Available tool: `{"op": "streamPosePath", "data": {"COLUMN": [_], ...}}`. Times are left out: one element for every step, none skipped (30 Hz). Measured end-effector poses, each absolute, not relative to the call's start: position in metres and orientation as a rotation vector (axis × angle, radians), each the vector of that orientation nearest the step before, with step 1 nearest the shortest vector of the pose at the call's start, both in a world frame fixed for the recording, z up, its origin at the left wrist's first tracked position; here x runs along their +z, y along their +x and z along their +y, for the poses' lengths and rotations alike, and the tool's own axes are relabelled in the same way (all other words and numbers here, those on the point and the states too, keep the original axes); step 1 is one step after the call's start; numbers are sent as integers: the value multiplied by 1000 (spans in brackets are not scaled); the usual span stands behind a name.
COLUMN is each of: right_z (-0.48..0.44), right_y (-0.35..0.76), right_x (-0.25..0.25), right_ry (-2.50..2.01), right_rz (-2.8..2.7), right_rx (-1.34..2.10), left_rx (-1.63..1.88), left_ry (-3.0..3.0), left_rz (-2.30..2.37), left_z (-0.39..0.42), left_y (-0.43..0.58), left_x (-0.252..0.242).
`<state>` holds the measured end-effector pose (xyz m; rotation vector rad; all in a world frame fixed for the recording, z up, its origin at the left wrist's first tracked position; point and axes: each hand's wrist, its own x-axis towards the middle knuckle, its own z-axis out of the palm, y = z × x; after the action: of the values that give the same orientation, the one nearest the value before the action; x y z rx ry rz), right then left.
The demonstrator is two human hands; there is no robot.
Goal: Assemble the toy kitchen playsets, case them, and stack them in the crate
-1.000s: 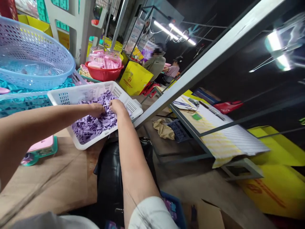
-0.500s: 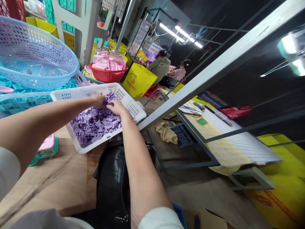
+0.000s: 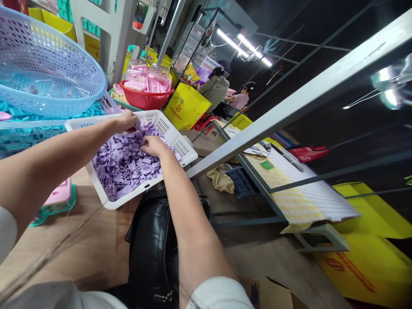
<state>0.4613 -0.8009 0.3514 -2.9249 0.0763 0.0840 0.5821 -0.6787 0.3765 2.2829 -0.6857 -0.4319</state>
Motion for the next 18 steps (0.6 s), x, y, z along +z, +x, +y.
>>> {"op": "streamPosePath", "data": {"right_z": [-797, -793, -789, -785, -782, -780, -779, -779, -781, -784, -787, -791, -795, -798, -801, -804, -805, -806], "right_y": [462, 464, 466, 467, 468, 469, 470, 470, 469, 469, 468, 468, 467, 467, 466, 466, 466, 466], "right_x": [350, 349, 348, 347, 346, 346, 346, 346, 346, 346, 347, 347, 347, 348, 348, 348, 349, 349], "right_ry": [-2930, -2942, -2957, -2970, -2977, -2973, -2962, -2950, -2940, -2934, -2932, -2920, -2887, -2824, -2735, -2627, -2515, -2414], "right_rz": [-64, -184, -262, -314, -333, -322, -304, -287, -271, -252, -230, -194, -139, -67, 11, 87, 154, 208], "right_rx": [150, 216, 269, 312, 343, 362, 375, 383, 383, 376, 361, 336, 306, 278, 260, 249, 243, 237], "left_rx": [-451, -475, -504, -537, -572, -601, -622, -631, -633, -629, -629, -638, -657, -684, -723, -774, -830, -882], "left_ry": [2223, 2140, 2037, 1922, 1813, 1726, 1677, 1682, 1734, 1823, 1944, 2073, 2189, 2279, 2331, 2337, 2303, 2248], "left_rz": [-654, -626, -601, -582, -567, -552, -541, -543, -554, -579, -623, -677, -731, -776, -807, -824, -827, -823], "left_z": [-678, -677, -675, -673, -671, -669, -667, -666, -664, -664, -663, -663, -663, -663, -663, -662, -662, -661], "left_y": [584, 586, 588, 590, 591, 592, 592, 591, 590, 589, 587, 586, 585, 584, 583, 583, 582, 581], "left_x": [379, 382, 385, 387, 389, 391, 392, 392, 391, 389, 387, 384, 382, 380, 379, 379, 380, 381]}}
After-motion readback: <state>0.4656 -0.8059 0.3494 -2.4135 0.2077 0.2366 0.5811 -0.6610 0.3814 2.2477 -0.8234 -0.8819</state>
